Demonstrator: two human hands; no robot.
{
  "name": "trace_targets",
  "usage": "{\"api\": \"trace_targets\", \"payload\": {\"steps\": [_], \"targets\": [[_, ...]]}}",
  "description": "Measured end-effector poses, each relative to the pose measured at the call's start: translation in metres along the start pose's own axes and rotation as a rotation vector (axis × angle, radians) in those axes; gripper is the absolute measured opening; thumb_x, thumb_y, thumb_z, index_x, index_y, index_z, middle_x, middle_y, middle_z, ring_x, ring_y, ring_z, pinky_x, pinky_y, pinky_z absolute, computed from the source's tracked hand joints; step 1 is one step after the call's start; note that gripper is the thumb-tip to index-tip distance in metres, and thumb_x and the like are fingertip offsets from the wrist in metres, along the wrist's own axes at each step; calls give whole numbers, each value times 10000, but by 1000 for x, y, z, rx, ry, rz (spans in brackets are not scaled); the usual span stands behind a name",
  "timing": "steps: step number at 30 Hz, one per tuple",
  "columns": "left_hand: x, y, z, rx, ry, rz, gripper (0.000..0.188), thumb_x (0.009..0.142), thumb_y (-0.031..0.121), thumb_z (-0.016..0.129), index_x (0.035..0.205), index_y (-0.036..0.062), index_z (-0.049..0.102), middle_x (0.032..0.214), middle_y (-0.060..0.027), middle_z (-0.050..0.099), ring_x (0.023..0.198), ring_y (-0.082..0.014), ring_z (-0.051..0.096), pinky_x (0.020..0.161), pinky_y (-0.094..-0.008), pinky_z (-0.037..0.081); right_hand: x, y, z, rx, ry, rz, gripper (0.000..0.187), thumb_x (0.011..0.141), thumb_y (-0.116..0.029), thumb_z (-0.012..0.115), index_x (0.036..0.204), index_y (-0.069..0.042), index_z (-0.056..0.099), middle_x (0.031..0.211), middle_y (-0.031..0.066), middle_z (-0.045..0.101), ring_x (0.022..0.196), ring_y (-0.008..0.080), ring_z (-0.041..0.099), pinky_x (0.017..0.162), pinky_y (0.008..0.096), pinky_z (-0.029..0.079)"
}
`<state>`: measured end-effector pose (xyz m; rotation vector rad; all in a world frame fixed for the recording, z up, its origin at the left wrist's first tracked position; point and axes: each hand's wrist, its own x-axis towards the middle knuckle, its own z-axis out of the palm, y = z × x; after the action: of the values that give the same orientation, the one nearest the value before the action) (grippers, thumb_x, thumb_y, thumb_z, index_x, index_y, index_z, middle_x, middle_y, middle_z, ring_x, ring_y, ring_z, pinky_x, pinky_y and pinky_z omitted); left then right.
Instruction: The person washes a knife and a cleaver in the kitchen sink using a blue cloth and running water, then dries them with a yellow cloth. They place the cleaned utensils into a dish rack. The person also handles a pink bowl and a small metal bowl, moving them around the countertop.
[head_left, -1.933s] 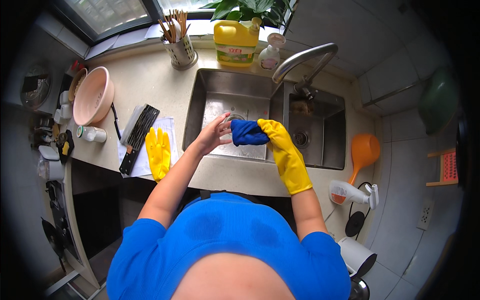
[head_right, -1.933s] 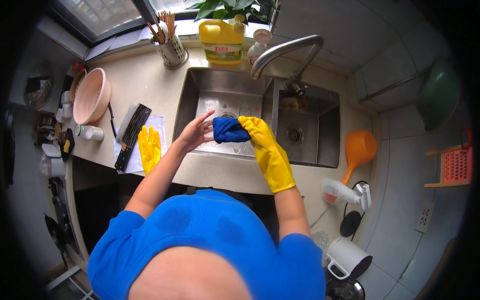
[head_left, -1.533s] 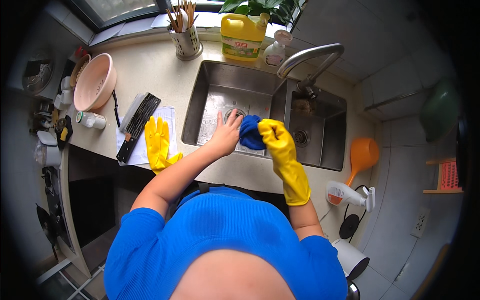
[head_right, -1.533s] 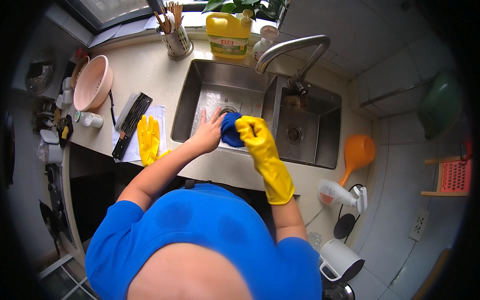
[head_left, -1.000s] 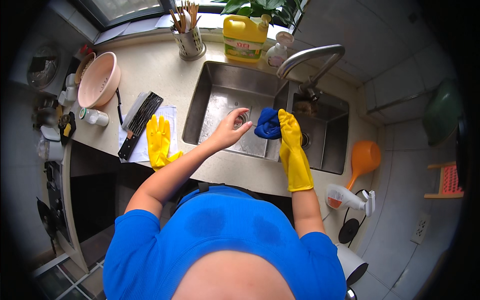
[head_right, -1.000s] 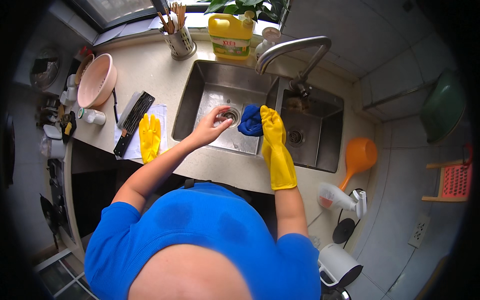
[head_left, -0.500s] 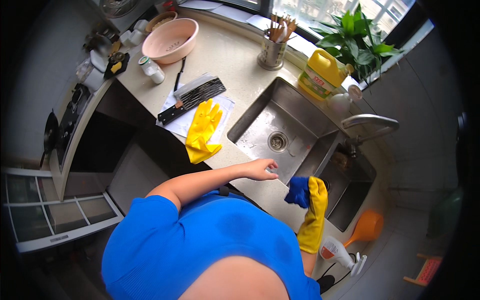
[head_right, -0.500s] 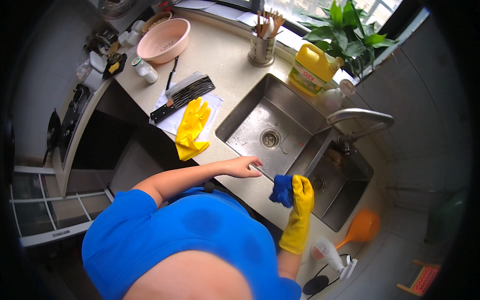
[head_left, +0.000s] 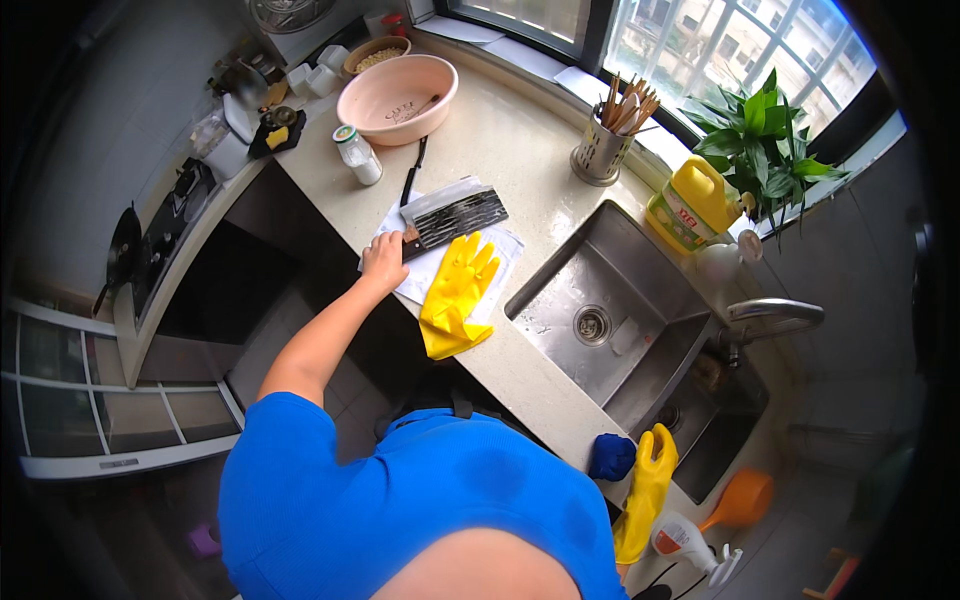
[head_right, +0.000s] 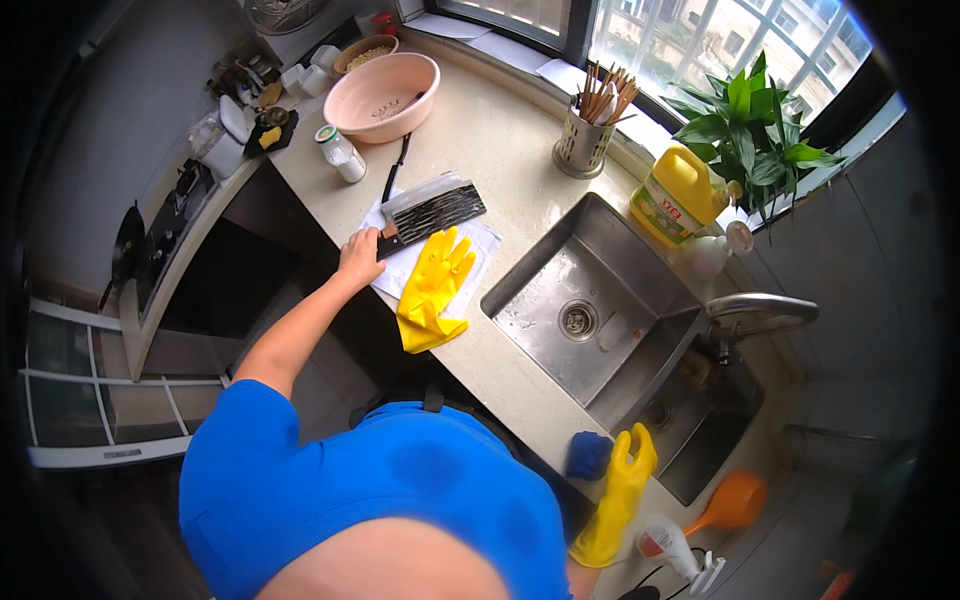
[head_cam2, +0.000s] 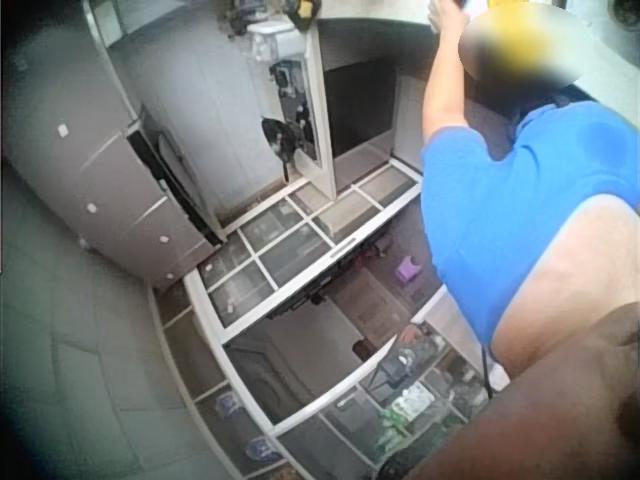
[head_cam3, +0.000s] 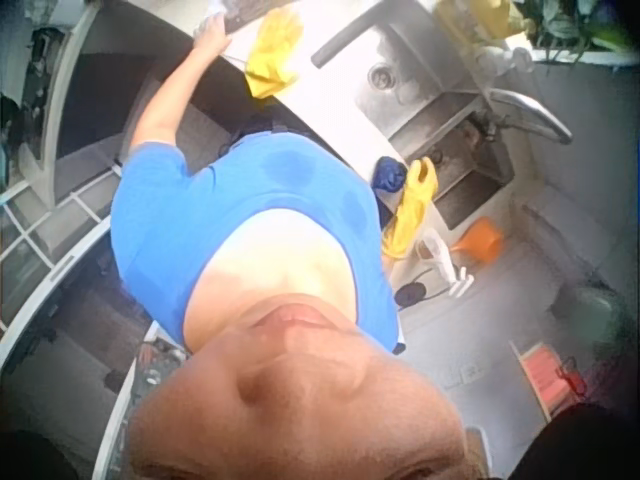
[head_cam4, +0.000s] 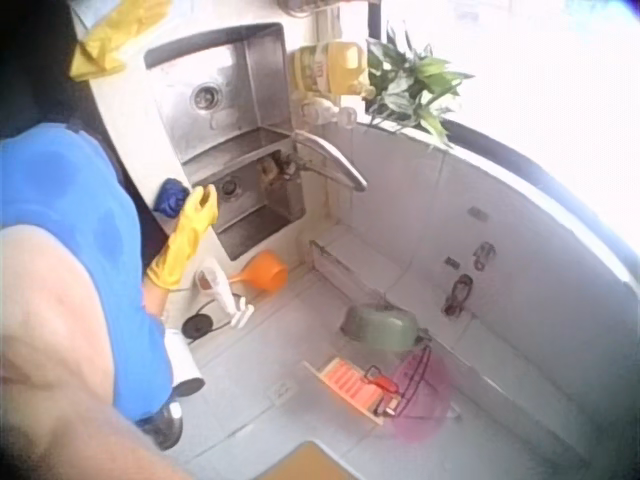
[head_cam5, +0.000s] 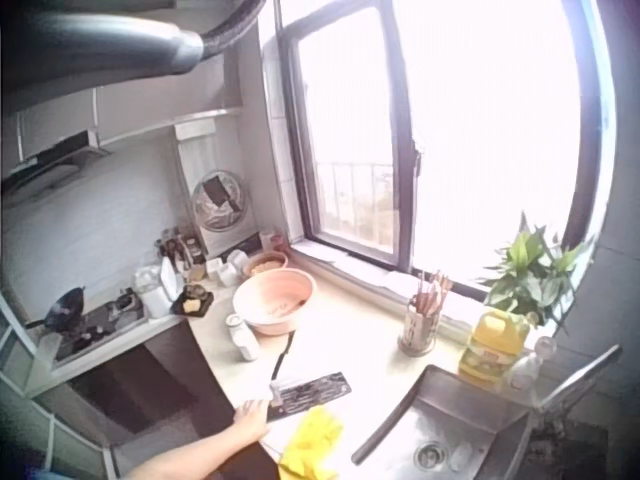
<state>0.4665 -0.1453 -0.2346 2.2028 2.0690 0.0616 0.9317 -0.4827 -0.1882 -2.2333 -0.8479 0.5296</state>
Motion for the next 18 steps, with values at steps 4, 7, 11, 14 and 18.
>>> {"api": "trace_targets", "payload": {"steps": [4,7,11,14,18], "targets": [[15,-15,6,162,14,190,512,630,259,772,1043,88,522,1106,-113,496,1054,-287,493,853,-448,415,-11,-37,-6,-269,-195,136,503,834,-320,634,1259,-76,520,1265,175,517,1178,320,484,1014,377,361],[23,-17,17,167,56,328,435,640,267,754,963,63,546,1020,-115,516,982,-278,505,832,-423,415,-18,-19,12,-284,-298,265,657,755,-341,699,1305,-60,476,1322,202,482,1220,327,470,1027,371,361],[33,-33,31,-88,5,447,398,695,208,695,979,4,506,933,-182,560,910,-363,559,787,-461,466,-32,-15,57,-242,-45,397,780,729,-315,741,1376,-72,378,1416,166,375,1301,316,371,1071,369,311],[43,-24,-3,-232,-108,369,406,724,187,672,1005,-26,471,917,-240,590,857,-399,591,769,-479,483,-43,-44,81,-334,123,244,724,687,-245,781,1310,-69,457,1369,160,425,1283,325,386,1074,371,308],[60,-12,-58,-534,-318,248,477,777,169,630,1169,-2,421,933,-271,619,835,-427,625,726,-468,505,-50,-3,97,-423,186,135,584,699,-110,773,1228,-106,527,1243,119,535,1156,299,504,1019,357,378]]}}
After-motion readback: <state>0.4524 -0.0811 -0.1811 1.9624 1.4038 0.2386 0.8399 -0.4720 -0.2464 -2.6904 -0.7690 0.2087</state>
